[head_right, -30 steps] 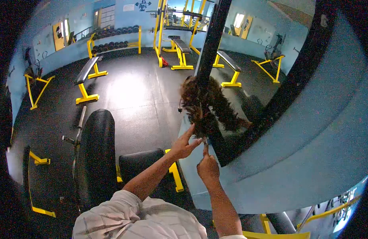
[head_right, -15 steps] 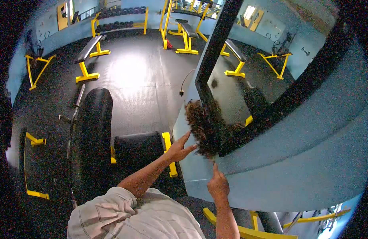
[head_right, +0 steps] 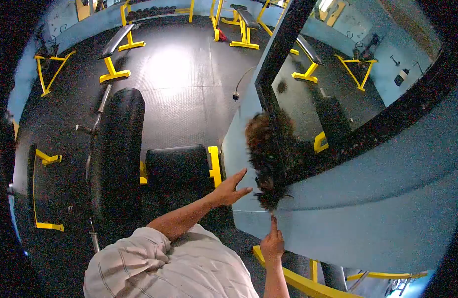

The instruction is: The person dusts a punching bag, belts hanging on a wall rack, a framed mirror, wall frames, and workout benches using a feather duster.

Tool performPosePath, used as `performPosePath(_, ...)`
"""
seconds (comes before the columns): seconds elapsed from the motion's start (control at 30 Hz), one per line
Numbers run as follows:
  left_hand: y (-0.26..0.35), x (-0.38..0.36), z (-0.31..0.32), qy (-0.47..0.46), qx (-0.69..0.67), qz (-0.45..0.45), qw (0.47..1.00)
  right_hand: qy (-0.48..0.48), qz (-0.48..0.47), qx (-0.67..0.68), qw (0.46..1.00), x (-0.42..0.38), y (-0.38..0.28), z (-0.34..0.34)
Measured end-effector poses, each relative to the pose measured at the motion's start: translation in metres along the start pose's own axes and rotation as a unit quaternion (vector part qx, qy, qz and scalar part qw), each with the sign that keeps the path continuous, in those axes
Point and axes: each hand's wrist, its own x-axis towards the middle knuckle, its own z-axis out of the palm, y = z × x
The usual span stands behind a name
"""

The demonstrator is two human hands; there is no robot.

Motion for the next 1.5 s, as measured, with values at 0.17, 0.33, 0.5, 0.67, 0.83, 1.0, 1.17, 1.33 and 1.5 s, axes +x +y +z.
performPosePath(0.17,-0.015,-0.018,0.011,-0.024,0.015,-0.022,0.999,0.030,-0.026,0.055,0.998,-0.005,-0.005,0.023)
performPosePath(0.33,-0.004,-0.028,-0.005,-0.085,0.039,-0.087,0.992,-0.046,-0.013,0.044,0.998,-0.009,-0.006,0.048)
performPosePath(0.5,-0.020,-0.017,-0.003,-0.271,0.067,-0.046,0.959,-0.124,0.059,0.099,0.986,-0.029,0.019,0.109)
performPosePath(0.67,-0.081,-0.003,0.030,-0.468,0.240,0.035,0.850,-0.277,0.279,0.161,0.905,-0.080,-0.013,0.063)
performPosePath(0.83,-0.114,-0.026,0.040,-0.568,0.230,0.120,0.781,-0.196,0.461,0.259,0.826,-0.158,-0.033,0.123)
performPosePath(1.0,-0.096,-0.026,0.050,-0.703,0.235,0.035,0.670,-0.053,0.616,0.328,0.715,-0.216,-0.100,0.136)
performPosePath(1.17,-0.073,-0.068,0.068,-0.750,0.245,0.048,0.612,0.034,0.712,0.356,0.603,-0.308,-0.158,0.213)
performPosePath(1.33,-0.057,-0.101,0.110,-0.722,0.197,-0.012,0.663,-0.016,0.789,0.463,0.404,-0.403,-0.167,0.289)
performPosePath(1.5,-0.030,-0.161,0.168,-0.721,0.152,-0.035,0.675,-0.011,0.832,0.426,0.355,-0.482,-0.150,0.304)
